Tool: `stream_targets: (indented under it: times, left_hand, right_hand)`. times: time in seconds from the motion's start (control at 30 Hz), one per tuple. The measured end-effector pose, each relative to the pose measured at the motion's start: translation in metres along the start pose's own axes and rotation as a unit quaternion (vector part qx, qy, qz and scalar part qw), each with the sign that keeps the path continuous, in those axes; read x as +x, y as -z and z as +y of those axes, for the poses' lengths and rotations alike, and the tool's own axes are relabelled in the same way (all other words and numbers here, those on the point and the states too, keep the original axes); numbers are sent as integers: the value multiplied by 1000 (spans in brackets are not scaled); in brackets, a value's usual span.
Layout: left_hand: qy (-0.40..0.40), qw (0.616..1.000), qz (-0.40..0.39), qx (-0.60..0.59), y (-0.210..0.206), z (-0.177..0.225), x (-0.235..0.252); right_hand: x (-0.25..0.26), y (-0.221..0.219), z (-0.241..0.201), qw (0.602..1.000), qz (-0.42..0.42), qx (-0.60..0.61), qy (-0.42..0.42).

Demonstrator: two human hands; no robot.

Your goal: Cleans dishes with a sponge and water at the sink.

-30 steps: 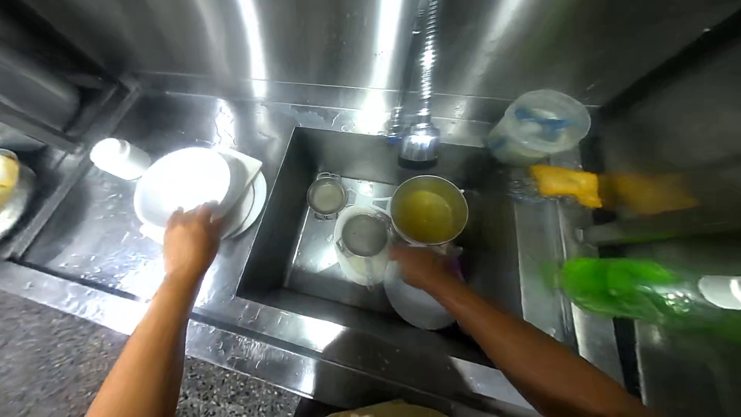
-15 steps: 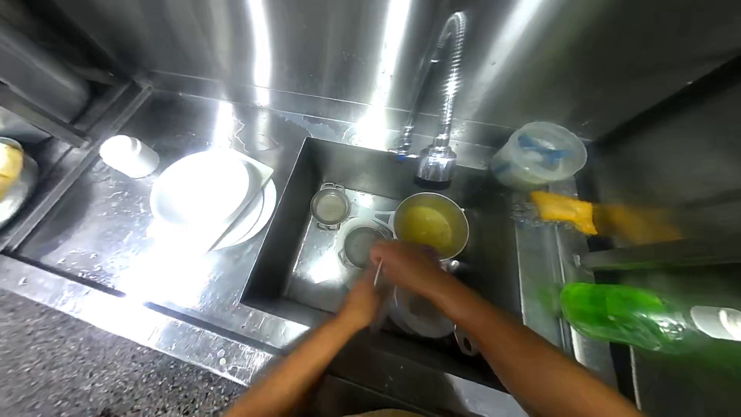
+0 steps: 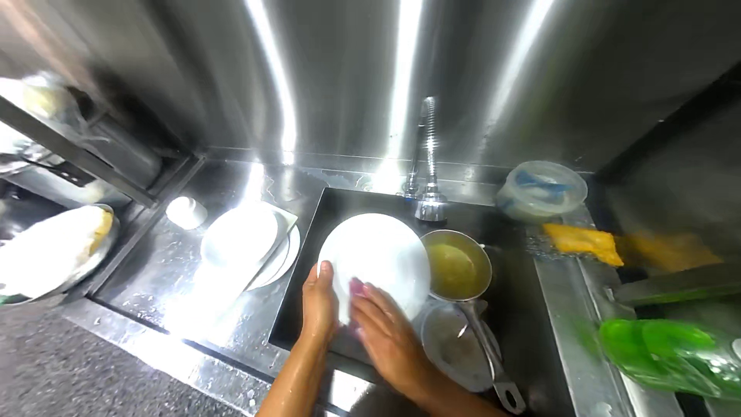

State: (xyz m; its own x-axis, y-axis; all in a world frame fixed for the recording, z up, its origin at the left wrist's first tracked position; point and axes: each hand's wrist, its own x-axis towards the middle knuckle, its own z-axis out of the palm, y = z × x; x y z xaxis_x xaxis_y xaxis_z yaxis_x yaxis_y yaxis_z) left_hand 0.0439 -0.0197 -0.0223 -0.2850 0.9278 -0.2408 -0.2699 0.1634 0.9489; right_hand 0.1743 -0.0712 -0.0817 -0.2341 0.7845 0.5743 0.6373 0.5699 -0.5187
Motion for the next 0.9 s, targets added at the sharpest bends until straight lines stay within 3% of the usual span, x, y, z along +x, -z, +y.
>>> stream_targets:
  times: [0.1, 0.2, 0.27, 0.33, 0.4, 0.47, 0.57, 0.6, 0.73, 0.8, 0.9]
  left_hand:
    - [-52, 997, -7, 64, 8, 4, -8]
    - [-64, 988, -62, 128, 1, -5, -22]
    - [-82, 980, -99, 152, 1, -14, -25]
    - [-76, 977, -110, 164, 7, -10, -28]
    - [-41, 980, -105, 163, 13, -3, -35]
    - [-36, 980, -104, 166, 14, -4, -37]
    - [-76, 971, -113, 194, 14, -8, -31]
    - [-62, 974, -112, 189, 15, -5, -33]
    - [-33, 996, -25, 82, 13, 10, -33]
    - [-29, 998, 28, 42, 7, 13, -25]
    - [-22, 999, 14, 33, 2, -2, -18]
  right_hand:
    - [17, 16, 49, 997, 52, -29, -47]
    - [67, 17, 39, 990, 51, 46, -124]
    - [82, 4, 16, 993, 31, 99, -51]
    - [88, -2, 27, 995, 34, 89, 23]
    - [91, 1, 54, 997, 51, 46, -18]
    - [90, 0, 53, 997, 37, 30, -56]
    - [85, -15, 24, 998, 33, 33, 34]
    - [83, -17, 30, 998, 38, 30, 29]
    - [58, -2, 77, 988, 51, -26, -144]
    - [27, -4, 57, 983, 30, -19, -181]
    - [11, -21, -5, 994, 25, 40, -99]
